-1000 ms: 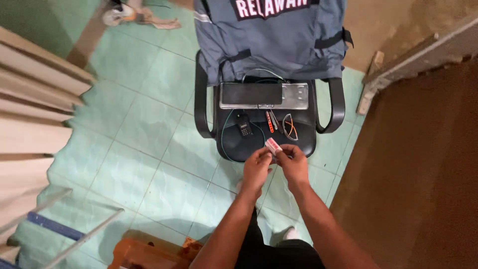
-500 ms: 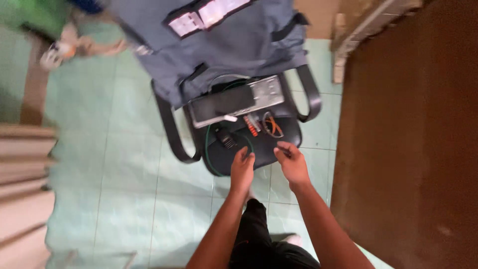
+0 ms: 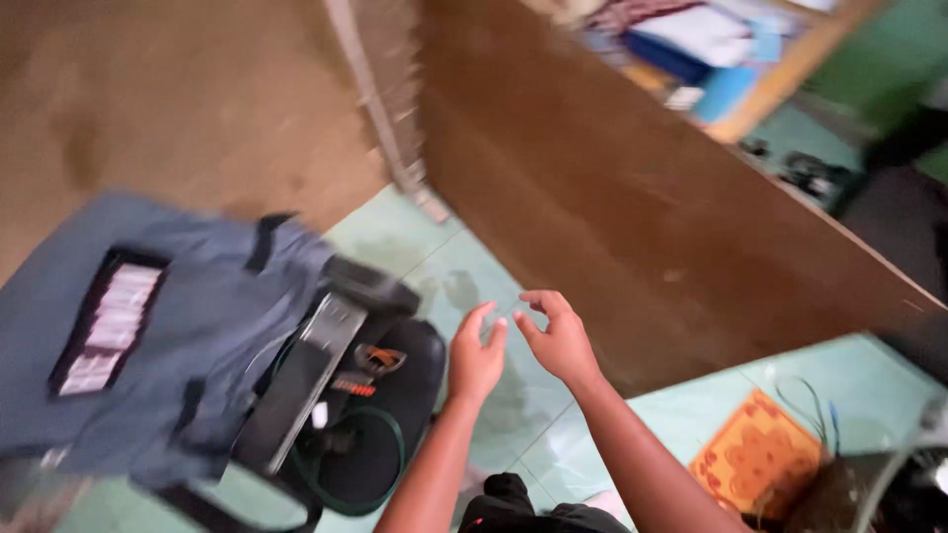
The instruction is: Checking and organizing communication equipment and electrical cables.
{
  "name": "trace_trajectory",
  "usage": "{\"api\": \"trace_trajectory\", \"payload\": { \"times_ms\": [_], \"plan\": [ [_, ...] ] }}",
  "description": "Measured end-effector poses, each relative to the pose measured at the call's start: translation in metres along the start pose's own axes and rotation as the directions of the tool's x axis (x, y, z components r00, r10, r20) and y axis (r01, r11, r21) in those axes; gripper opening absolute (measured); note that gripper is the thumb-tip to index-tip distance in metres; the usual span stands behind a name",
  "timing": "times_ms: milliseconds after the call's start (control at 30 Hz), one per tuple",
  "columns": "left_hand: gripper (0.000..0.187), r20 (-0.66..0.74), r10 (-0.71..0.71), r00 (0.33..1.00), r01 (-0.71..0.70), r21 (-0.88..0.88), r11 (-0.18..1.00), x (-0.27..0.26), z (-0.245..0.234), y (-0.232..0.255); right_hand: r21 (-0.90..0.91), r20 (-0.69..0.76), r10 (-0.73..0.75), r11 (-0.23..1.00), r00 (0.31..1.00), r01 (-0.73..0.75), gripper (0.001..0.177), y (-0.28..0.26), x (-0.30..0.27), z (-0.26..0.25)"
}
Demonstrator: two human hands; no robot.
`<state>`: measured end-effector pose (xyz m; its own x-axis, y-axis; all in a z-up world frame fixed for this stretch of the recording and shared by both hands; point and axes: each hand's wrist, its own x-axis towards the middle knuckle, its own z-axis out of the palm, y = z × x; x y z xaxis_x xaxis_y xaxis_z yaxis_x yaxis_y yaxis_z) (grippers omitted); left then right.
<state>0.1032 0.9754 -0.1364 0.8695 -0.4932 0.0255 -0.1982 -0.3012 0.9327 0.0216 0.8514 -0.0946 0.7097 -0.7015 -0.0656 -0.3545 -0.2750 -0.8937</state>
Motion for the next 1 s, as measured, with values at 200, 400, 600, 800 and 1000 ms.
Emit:
{"api": "trace_trajectory", "payload": {
  "times_ms": [200,400,600,800,1000],
  "plan": [
    [0.036,0.168,0.404,0.899,-0.436,0.253,0.864,-0.01,0.097,0.118,-0.199,-0.205,-0.211,0.965,0.956,0.171,0.03,0.018,-0.019,-0.162],
    [0.04,0.36,0.5,0.788,-0.612,0.367,0.7,-0.056,0.2,0.21,-0.515,-0.299,-0.433,0.824,0.851,0.238,0.033,0.067,-0.053,-0.295],
    [0.042,0.463,0.578,0.672,-0.72,0.228,0.655,-0.102,0.302,0.244,-0.506,-0.433,-0.324,0.86,0.841,0.071,0.031,0.127,-0.095,-0.384],
    [0.041,0.5,0.656,0.566,-0.755,-0.005,0.655,-0.128,0.398,0.291,-0.484,-0.559,-0.187,0.865,0.808,-0.134,0.035,0.19,-0.109,-0.458],
    [0.041,0.548,0.695,0.466,-0.806,-0.06,0.589,-0.126,0.518,0.333,-0.548,-0.652,-0.229,0.801,0.723,-0.241,0.039,0.231,-0.093,-0.559]
  ]
}}
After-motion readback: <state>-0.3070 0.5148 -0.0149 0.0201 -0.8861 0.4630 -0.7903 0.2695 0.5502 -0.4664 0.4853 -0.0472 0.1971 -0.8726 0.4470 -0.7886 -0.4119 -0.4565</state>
